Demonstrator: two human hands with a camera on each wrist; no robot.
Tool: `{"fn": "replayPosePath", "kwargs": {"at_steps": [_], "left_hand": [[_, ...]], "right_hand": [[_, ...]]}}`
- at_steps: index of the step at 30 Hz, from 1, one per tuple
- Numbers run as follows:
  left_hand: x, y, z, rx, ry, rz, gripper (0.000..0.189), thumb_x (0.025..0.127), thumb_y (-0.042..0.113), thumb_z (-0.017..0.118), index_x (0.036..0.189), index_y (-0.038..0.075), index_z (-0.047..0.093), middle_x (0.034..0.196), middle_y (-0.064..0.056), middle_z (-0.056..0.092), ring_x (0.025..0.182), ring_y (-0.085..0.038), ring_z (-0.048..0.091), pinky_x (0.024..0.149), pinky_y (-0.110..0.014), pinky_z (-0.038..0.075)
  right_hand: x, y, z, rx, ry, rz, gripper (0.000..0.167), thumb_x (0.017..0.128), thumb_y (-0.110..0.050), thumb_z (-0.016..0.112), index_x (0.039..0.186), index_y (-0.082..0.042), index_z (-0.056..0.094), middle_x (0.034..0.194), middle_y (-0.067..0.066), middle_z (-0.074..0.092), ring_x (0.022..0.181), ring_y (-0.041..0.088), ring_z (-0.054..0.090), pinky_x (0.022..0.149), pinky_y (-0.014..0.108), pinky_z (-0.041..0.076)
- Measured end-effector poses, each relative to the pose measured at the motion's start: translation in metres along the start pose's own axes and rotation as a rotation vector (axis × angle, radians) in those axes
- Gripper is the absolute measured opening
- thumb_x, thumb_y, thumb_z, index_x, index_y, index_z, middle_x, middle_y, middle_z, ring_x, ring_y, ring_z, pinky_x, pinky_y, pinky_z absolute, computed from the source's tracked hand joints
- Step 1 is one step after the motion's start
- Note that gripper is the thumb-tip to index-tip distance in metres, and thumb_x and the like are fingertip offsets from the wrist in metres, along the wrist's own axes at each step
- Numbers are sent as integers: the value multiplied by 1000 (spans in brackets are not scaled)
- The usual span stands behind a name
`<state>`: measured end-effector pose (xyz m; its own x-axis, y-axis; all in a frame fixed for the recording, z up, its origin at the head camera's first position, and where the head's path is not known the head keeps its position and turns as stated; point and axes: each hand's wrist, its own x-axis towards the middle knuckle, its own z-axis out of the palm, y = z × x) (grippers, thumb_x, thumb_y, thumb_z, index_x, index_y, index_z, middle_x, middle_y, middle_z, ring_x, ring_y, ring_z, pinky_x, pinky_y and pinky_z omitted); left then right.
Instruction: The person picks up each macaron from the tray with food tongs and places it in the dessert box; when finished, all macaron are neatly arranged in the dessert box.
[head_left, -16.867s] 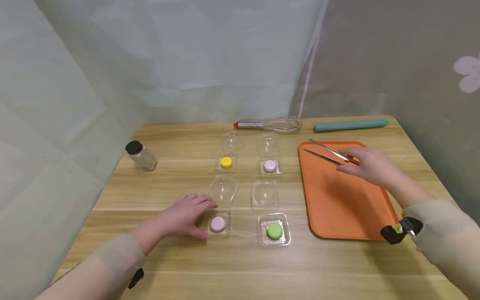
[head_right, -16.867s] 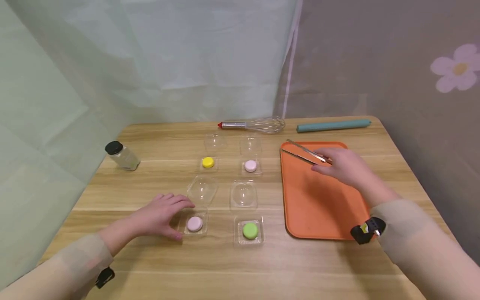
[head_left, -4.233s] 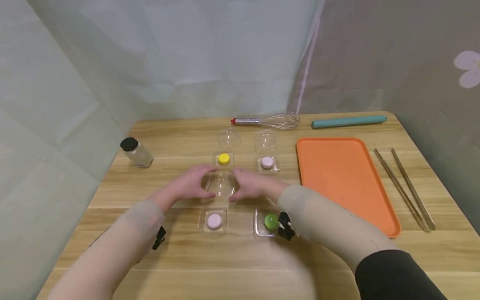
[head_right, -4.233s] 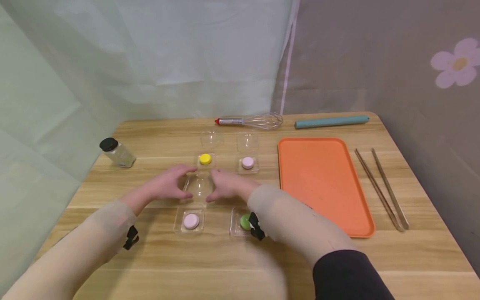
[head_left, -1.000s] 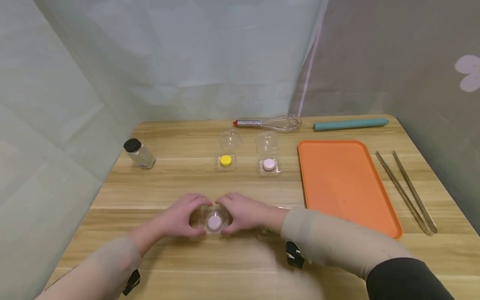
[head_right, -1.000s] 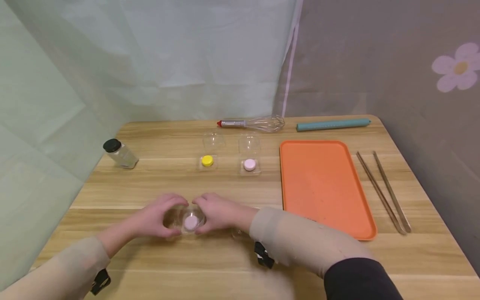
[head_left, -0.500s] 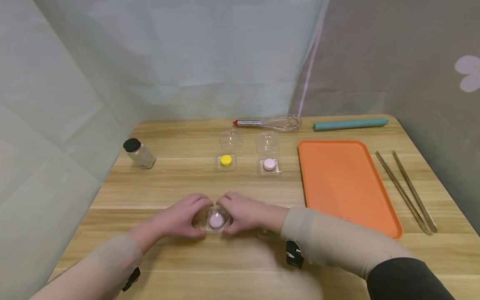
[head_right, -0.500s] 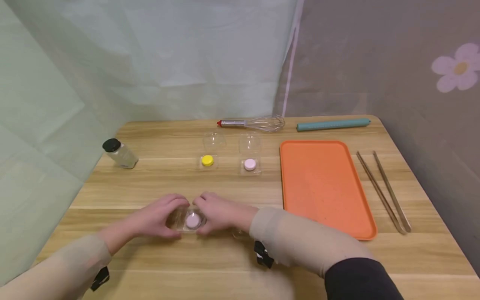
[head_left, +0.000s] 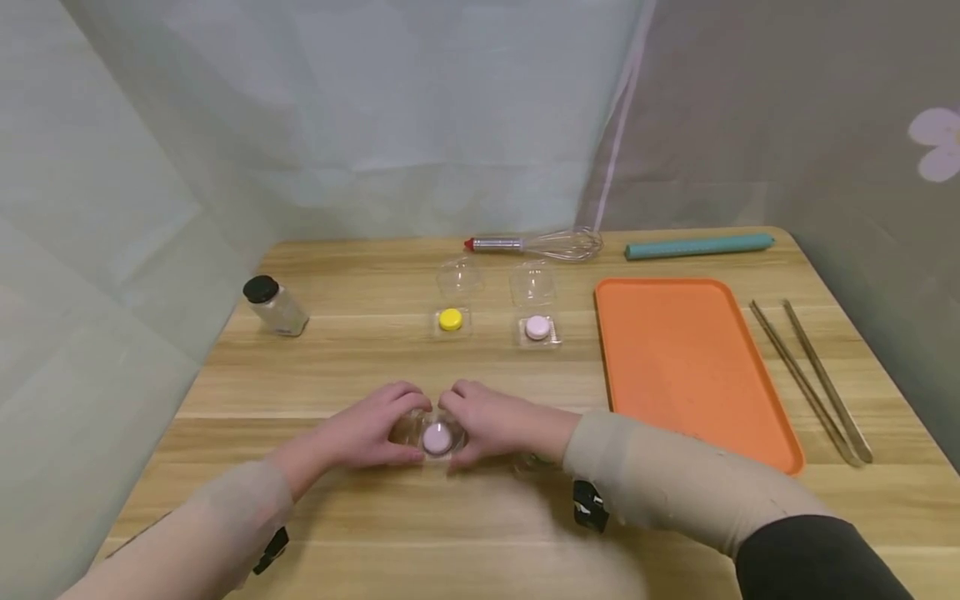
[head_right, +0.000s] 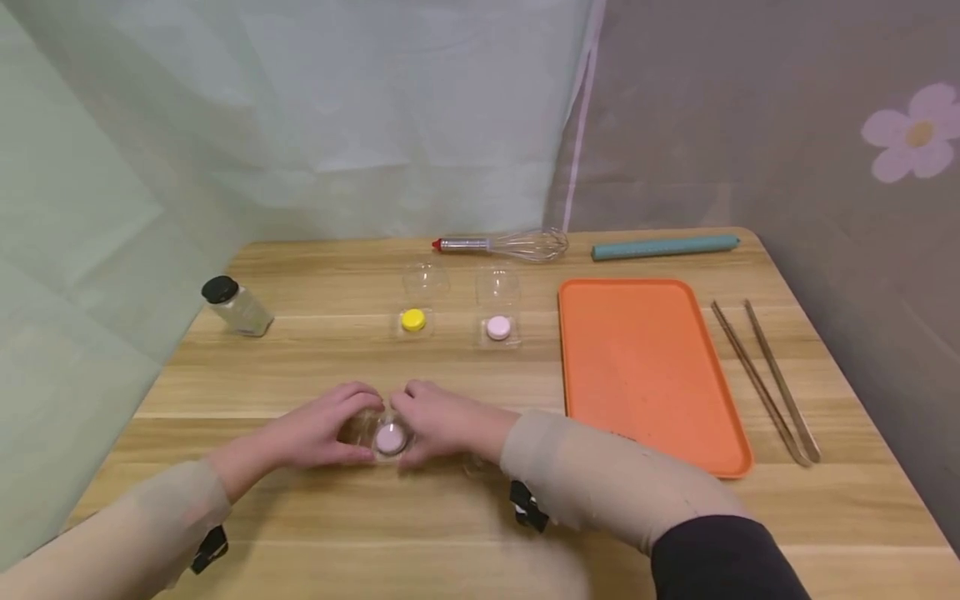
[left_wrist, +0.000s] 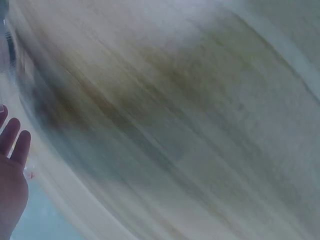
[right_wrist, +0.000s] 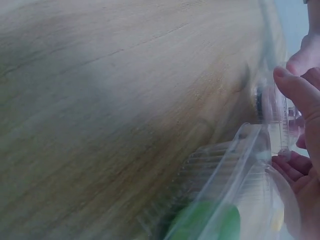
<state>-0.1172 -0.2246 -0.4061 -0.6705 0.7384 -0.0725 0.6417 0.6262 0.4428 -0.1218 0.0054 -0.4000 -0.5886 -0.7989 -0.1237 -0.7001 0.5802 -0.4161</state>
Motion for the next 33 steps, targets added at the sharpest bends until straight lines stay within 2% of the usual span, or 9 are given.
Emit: {"fn": "replayPosePath", "kwargs": {"at_steps": [3,9,23,33], "left_hand": [[0,0,0,-8,5,-9,57,78,46,72,123,16,53,122,-1,50,112,-17,48,94,-41,43],[0,-1,-1,20,22,16,58,76,47,74,121,15,54,120,-1,52,111,-19,49,93,-42,44],[1,3,-4,32,1,9,59,76,48,74,120,14,53,118,-1,53,110,-19,50,92,-41,44],[0,5,-6,42,-1,20,66,71,49,77,122,12,53,119,-2,52,111,-20,49,93,-42,44]], "right_hand": [[0,1,1,7,-3,4,66,69,-49,78,113,-10,49,112,6,49,99,14,48,86,24,45],[0,1,2,24,-4,5,70,69,-49,78,118,-9,48,114,6,50,101,14,48,88,24,44],[-1,-1,0,36,-34,17,77,71,-49,77,128,-8,45,117,7,50,104,14,49,91,25,44],[-10,9,-6,50,8,22,86,71,-53,75,136,-6,42,126,10,49,113,20,49,97,30,42]]}}
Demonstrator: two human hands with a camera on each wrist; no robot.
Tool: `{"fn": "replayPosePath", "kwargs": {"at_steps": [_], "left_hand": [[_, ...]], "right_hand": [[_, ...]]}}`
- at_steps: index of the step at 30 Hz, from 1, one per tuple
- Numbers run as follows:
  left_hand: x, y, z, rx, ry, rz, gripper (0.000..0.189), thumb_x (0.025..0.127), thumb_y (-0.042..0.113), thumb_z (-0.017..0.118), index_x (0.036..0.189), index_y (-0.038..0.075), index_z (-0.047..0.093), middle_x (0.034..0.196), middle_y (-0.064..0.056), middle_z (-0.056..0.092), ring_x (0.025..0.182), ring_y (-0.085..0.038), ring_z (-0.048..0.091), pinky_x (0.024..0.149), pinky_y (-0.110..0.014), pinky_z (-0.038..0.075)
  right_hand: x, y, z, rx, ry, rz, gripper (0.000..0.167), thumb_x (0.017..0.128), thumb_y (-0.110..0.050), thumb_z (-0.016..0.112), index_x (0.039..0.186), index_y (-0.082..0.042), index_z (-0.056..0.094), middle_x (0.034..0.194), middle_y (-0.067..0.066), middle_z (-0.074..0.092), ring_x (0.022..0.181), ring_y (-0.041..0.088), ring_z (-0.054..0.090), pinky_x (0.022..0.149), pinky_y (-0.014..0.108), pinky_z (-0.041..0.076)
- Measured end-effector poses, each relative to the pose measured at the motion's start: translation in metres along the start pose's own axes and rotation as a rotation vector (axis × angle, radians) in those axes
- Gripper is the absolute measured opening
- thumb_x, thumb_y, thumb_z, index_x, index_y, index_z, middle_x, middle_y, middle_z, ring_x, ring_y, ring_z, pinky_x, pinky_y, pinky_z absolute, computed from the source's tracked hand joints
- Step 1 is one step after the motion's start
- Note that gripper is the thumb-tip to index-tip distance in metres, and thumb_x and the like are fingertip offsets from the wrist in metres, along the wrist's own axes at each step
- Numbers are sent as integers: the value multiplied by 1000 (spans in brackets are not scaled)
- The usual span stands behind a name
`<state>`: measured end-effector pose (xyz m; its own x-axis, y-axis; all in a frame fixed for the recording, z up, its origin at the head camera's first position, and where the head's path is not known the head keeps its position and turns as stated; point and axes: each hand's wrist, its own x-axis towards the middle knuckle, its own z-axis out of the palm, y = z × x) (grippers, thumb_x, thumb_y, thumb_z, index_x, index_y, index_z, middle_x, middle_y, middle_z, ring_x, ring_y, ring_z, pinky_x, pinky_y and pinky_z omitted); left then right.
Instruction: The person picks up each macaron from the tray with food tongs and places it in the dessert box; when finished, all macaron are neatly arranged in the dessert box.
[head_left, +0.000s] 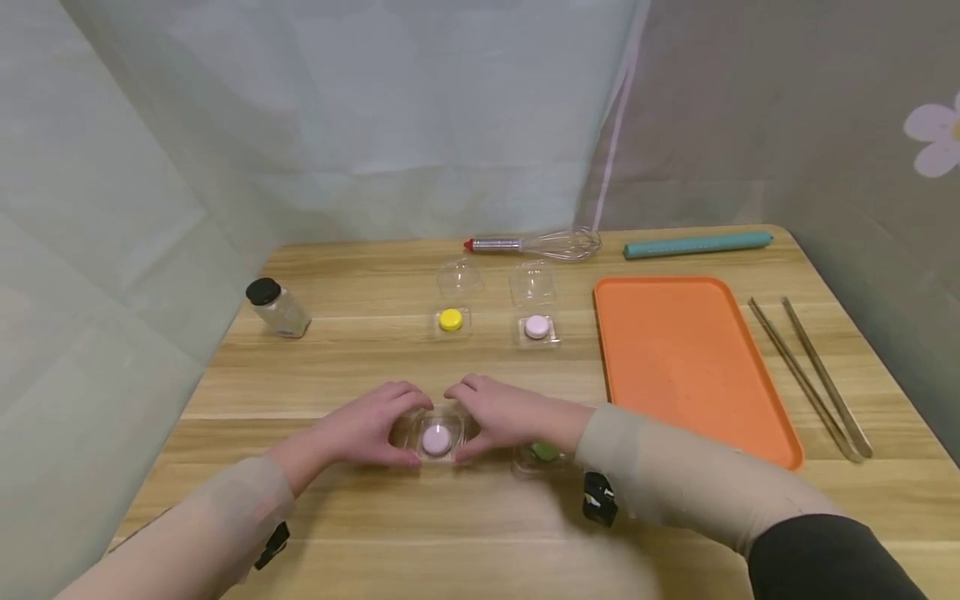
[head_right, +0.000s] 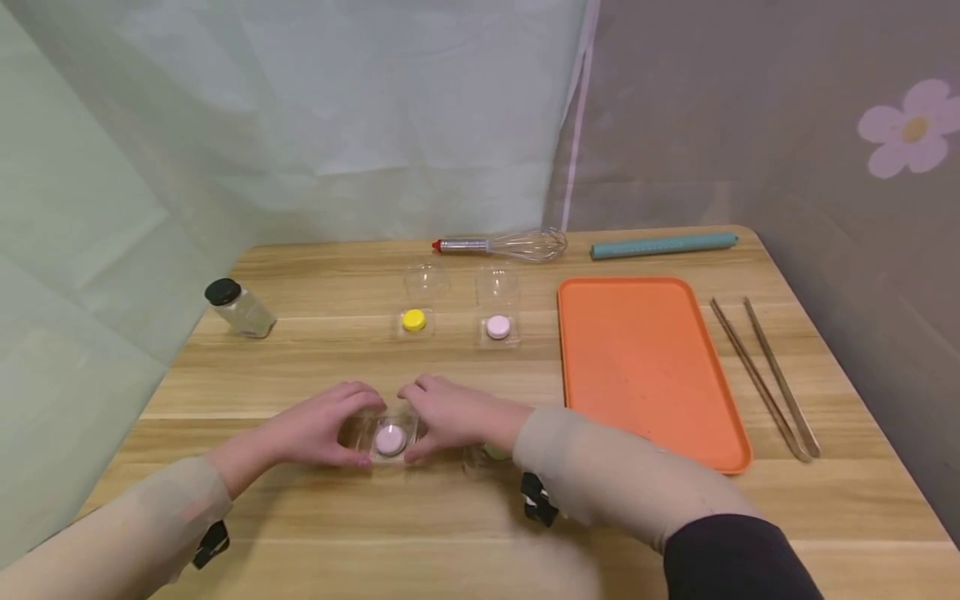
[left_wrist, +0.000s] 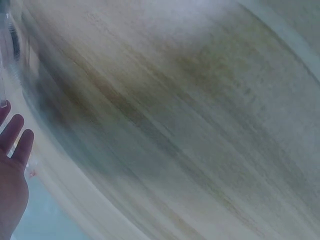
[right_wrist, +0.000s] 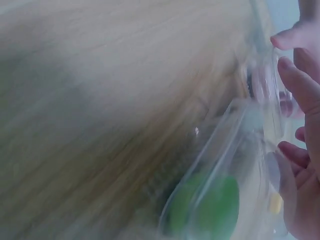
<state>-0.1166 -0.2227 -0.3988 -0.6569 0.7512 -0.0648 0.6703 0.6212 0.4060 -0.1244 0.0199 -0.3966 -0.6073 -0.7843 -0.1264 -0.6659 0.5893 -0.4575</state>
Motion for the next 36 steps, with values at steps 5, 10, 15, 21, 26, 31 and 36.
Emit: {"fn": "replayPosePath", "kwargs": {"at_steps": [5,10,15,21,26,31,36], "left_hand": [[0,0,2,18,1,-3,67,71,47,78,122,12,53,120,-3,52,112,-21,49,94,-43,43],[2,2,-2,-11,26,-47,78,69,48,79,129,9,48,126,-7,52,116,-25,49,97,-46,41],[19,0,-24,-57,80,-104,87,73,45,77,139,4,38,136,-16,45,124,-33,42,102,-50,34],[62,-8,-54,-103,141,-145,85,79,38,73,143,3,30,136,-21,42,123,-37,41,101,-52,33],[110,-9,-70,-95,169,-197,85,81,39,71,145,3,27,138,-21,42,126,-34,40,105,-48,30],[149,-5,-78,-71,140,-289,88,82,50,66,146,4,25,141,-16,40,129,-30,38,107,-43,29],[177,-1,-80,-83,122,-325,83,84,44,67,145,5,26,138,-16,45,125,-29,43,105,-41,33]], "right_hand": [[-5,11,-7,51,10,52,86,72,-50,75,138,-7,40,129,11,47,115,21,49,98,33,41],[-20,31,-27,119,55,94,87,76,-47,73,141,-3,35,138,16,42,124,28,43,101,40,38],[-36,62,-57,187,143,146,85,78,-42,73,141,-1,34,137,20,40,121,33,45,96,46,42],[-45,102,-87,264,266,216,77,82,-35,71,142,-2,35,133,22,45,114,36,50,95,46,42],[-45,130,-103,266,296,306,76,85,-32,69,143,0,32,133,27,44,114,40,49,94,49,41],[-39,142,-116,287,325,383,76,86,-32,68,144,-3,30,133,26,45,114,38,50,91,50,43],[-35,152,-120,323,304,428,81,85,-42,66,147,-8,25,136,24,42,117,37,49,93,50,43]]}}
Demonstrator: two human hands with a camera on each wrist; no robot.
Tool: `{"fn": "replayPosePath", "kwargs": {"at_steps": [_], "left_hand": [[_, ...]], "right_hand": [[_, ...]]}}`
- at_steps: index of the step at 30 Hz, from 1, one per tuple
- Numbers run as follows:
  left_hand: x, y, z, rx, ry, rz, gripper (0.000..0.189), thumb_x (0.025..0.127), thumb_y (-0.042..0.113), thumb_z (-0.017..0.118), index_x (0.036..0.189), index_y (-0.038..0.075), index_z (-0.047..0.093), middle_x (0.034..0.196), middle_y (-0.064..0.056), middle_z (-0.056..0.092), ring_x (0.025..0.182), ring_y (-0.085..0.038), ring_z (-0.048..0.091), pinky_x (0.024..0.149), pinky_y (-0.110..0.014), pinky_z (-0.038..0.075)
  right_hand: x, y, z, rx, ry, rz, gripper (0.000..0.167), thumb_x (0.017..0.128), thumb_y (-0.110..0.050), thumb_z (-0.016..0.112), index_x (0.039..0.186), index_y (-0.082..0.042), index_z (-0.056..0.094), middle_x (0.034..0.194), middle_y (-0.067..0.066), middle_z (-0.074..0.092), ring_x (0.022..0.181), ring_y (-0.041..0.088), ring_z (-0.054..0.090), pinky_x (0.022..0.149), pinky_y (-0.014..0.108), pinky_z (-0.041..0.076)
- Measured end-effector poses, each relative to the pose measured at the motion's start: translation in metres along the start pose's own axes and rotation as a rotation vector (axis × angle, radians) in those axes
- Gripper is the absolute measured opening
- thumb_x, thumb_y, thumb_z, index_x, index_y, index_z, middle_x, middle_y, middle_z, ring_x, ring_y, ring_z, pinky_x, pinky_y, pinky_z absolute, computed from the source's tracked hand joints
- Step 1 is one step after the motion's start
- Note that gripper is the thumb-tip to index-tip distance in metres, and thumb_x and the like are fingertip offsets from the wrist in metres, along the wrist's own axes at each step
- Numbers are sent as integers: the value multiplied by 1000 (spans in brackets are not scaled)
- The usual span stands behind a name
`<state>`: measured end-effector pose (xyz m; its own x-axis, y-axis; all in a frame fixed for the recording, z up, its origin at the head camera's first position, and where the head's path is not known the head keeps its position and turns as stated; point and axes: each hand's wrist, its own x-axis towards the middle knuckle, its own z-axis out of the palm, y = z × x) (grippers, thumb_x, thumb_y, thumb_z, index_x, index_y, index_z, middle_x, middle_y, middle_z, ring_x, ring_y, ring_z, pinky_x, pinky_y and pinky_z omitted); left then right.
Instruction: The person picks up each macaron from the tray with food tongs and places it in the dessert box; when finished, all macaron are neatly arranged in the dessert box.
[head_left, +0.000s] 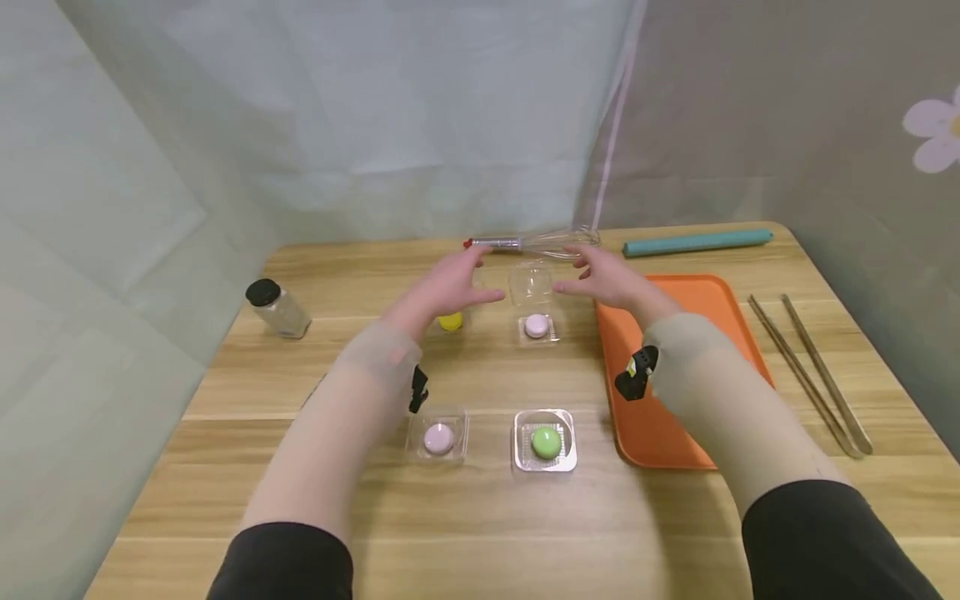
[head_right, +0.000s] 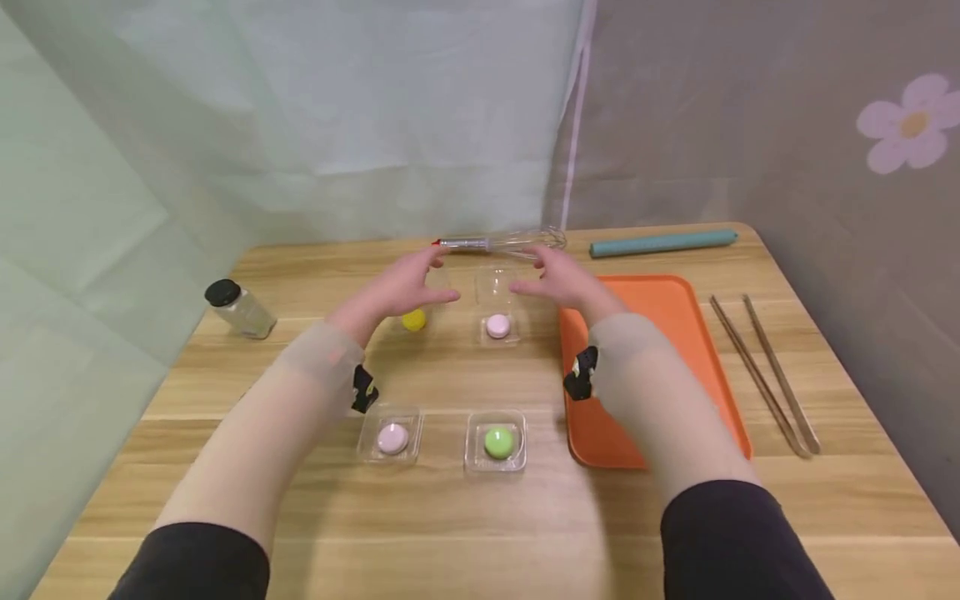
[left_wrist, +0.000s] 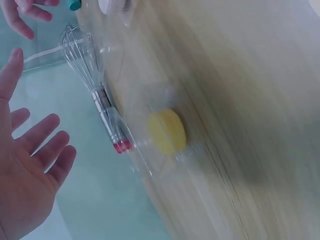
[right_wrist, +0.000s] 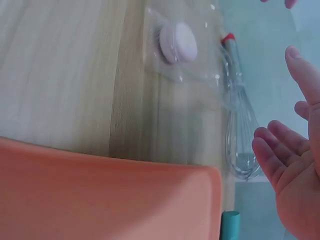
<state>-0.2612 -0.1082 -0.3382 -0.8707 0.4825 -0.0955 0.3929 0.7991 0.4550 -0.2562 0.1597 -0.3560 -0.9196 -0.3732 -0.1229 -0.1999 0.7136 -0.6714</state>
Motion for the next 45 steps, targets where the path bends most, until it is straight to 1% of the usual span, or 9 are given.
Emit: {"fn": "replayPosePath", "kwargs": {"at_steps": [9,12,17,20,25,33,38,41,45], "left_hand": [[32,11,19,-115,-4,-77,79,86,46,64,147,11,26,141,-16,43,126,-30,42,103,-43,35],[33,12,28,-164,22,-121,77,87,42,64,147,14,25,142,-18,41,127,-34,41,103,-47,34],[31,11,42,-211,14,-194,79,88,40,63,150,17,21,144,-17,39,127,-37,40,103,-53,31],[32,11,47,-212,10,-213,79,88,41,63,150,17,20,142,-17,40,126,-37,41,102,-53,32],[31,15,52,-260,-20,-230,85,86,40,65,151,15,15,148,-15,32,132,-36,34,106,-52,27],[33,25,59,-336,-87,-231,94,86,41,65,150,8,6,152,-18,20,137,-34,23,110,-48,19],[35,27,58,-387,-19,-210,91,85,44,65,150,6,13,151,-16,24,136,-34,27,109,-48,23],[35,25,53,-357,40,-179,88,84,42,67,148,5,20,150,-14,29,133,-33,32,108,-46,27],[35,21,47,-303,75,-154,76,85,33,68,144,5,30,144,-12,39,128,-30,40,105,-44,32]], "right_hand": [[12,12,10,48,32,76,81,87,-46,62,148,-9,24,136,24,44,120,39,46,95,51,41],[17,12,19,105,53,105,79,87,-44,62,148,-10,24,136,24,44,121,40,43,95,51,40],[21,12,30,135,44,146,79,89,-40,62,150,-12,20,139,23,41,124,42,39,99,54,35],[21,13,33,133,43,153,78,90,-38,61,149,-11,19,139,23,41,124,42,41,100,54,35],[22,13,36,140,34,133,76,90,-37,60,148,-7,21,138,24,43,122,41,43,100,52,35],[20,11,40,189,11,118,70,91,-33,61,146,-3,28,141,21,39,105,36,59,96,46,41],[18,8,39,231,33,112,72,90,-35,62,146,-5,28,145,17,36,99,32,61,97,46,41],[16,7,37,224,58,91,74,88,-36,64,146,-6,28,144,16,37,108,33,56,98,47,39],[13,6,34,214,71,53,71,87,-31,66,144,-5,32,141,17,40,117,36,49,96,47,41]]}}
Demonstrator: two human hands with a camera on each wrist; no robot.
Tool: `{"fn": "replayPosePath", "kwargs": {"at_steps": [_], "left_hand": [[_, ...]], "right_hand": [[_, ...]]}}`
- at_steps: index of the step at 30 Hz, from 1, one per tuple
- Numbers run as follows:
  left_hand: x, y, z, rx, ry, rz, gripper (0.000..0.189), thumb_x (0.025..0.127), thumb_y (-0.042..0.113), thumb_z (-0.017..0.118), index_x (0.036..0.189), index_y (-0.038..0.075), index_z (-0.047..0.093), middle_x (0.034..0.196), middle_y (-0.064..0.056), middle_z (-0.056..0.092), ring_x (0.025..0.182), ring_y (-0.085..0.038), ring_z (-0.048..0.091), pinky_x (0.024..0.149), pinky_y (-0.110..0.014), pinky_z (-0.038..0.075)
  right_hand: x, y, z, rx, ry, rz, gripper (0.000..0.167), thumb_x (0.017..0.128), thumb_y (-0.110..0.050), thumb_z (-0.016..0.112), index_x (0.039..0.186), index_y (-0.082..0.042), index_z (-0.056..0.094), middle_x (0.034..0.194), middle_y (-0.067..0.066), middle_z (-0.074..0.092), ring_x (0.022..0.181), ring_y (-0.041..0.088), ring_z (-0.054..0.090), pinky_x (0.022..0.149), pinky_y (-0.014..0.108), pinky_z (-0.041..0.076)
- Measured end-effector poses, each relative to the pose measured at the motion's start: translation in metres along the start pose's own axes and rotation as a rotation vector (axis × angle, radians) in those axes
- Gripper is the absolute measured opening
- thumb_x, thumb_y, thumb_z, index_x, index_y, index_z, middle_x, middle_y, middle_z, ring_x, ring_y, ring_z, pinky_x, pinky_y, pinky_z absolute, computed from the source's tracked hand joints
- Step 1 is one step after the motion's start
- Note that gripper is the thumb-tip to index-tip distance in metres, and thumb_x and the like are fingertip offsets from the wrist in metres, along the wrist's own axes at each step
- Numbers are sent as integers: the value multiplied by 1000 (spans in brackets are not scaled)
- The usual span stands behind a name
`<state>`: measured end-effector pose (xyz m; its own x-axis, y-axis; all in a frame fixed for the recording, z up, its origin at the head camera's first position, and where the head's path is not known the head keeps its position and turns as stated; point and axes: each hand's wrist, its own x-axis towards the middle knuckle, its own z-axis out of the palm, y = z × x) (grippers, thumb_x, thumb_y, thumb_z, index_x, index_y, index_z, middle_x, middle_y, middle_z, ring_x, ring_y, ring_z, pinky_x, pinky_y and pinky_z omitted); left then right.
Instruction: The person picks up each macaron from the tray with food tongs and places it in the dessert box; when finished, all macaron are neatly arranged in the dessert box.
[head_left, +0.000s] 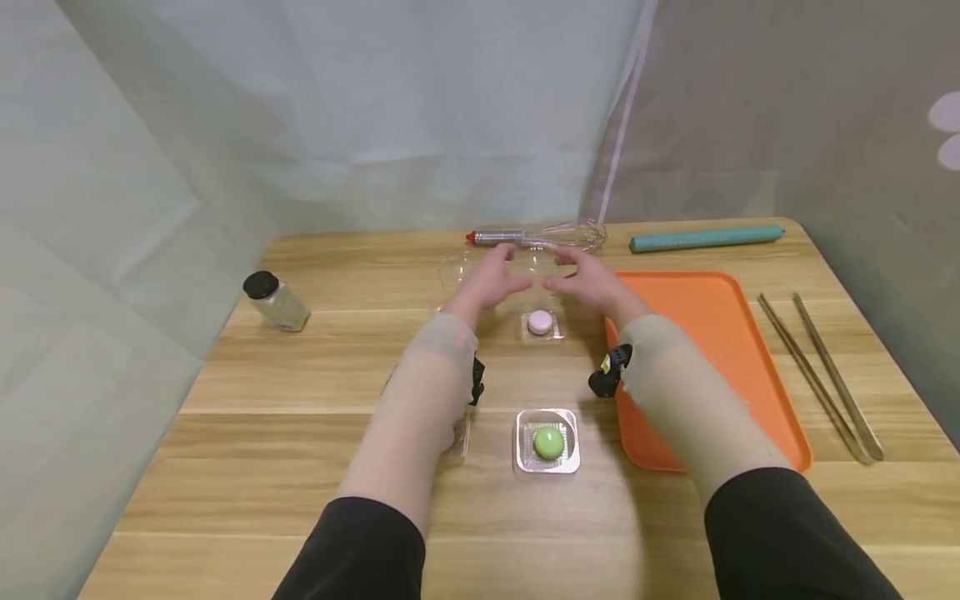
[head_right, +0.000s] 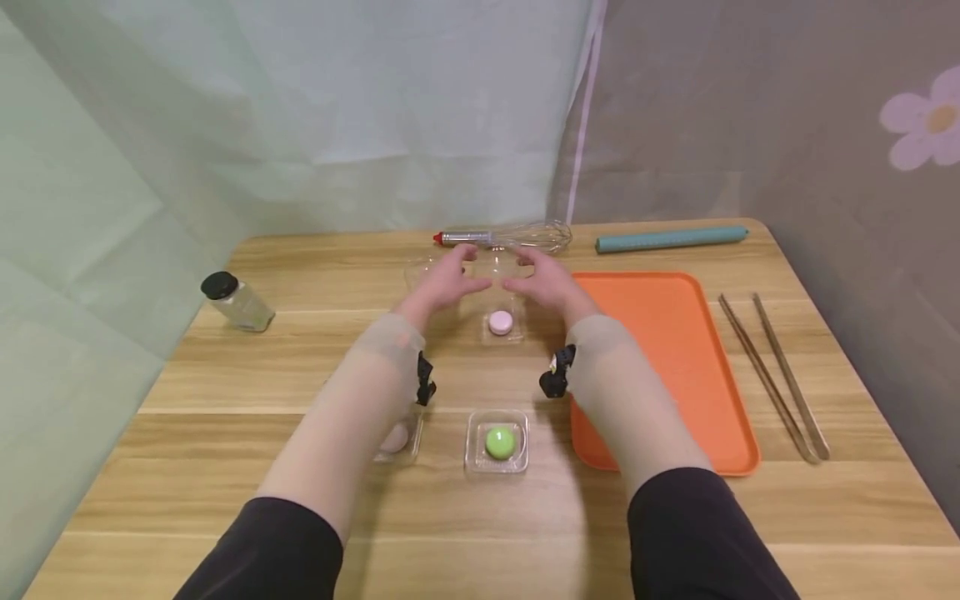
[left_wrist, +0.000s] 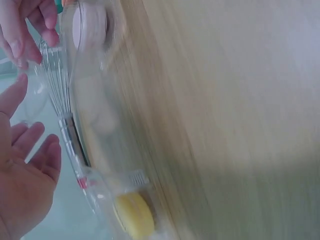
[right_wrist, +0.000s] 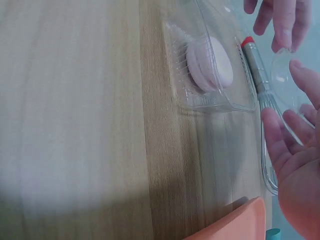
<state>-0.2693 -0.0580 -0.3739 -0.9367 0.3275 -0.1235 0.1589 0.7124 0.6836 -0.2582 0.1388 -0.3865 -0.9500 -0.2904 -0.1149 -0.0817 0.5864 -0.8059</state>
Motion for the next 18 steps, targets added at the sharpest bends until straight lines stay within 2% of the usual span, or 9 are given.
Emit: {"fn": "replayPosePath", "kwargs": {"at_steps": [5,9,13,18], "left_hand": [[-1,-4,-7,-14,2,19,61,88,27,66,137,3,39,138,-13,45,123,-31,45,103,-42,35],[-4,-8,-12,-35,-14,32,62,88,32,65,137,3,39,139,-13,43,123,-32,44,101,-42,36],[-7,-11,-18,-59,-34,30,71,87,37,65,142,8,32,145,-11,36,129,-30,37,102,-44,35],[-10,-10,-23,-31,-60,38,84,86,44,64,150,16,19,152,-6,27,134,-28,32,105,-46,32]], "right_hand": [[-3,-1,-1,23,19,-21,63,88,-29,65,141,-6,39,137,14,46,116,34,50,92,45,44],[-6,-1,-2,6,22,-26,58,90,-33,62,138,-6,43,135,12,49,115,32,50,91,45,45],[-9,-2,-1,-5,29,-46,54,90,-35,61,134,-7,48,132,9,51,113,30,51,90,45,45],[-14,-3,-3,-27,26,-72,51,90,-36,62,132,-9,51,132,8,52,112,29,53,90,44,46]]}}
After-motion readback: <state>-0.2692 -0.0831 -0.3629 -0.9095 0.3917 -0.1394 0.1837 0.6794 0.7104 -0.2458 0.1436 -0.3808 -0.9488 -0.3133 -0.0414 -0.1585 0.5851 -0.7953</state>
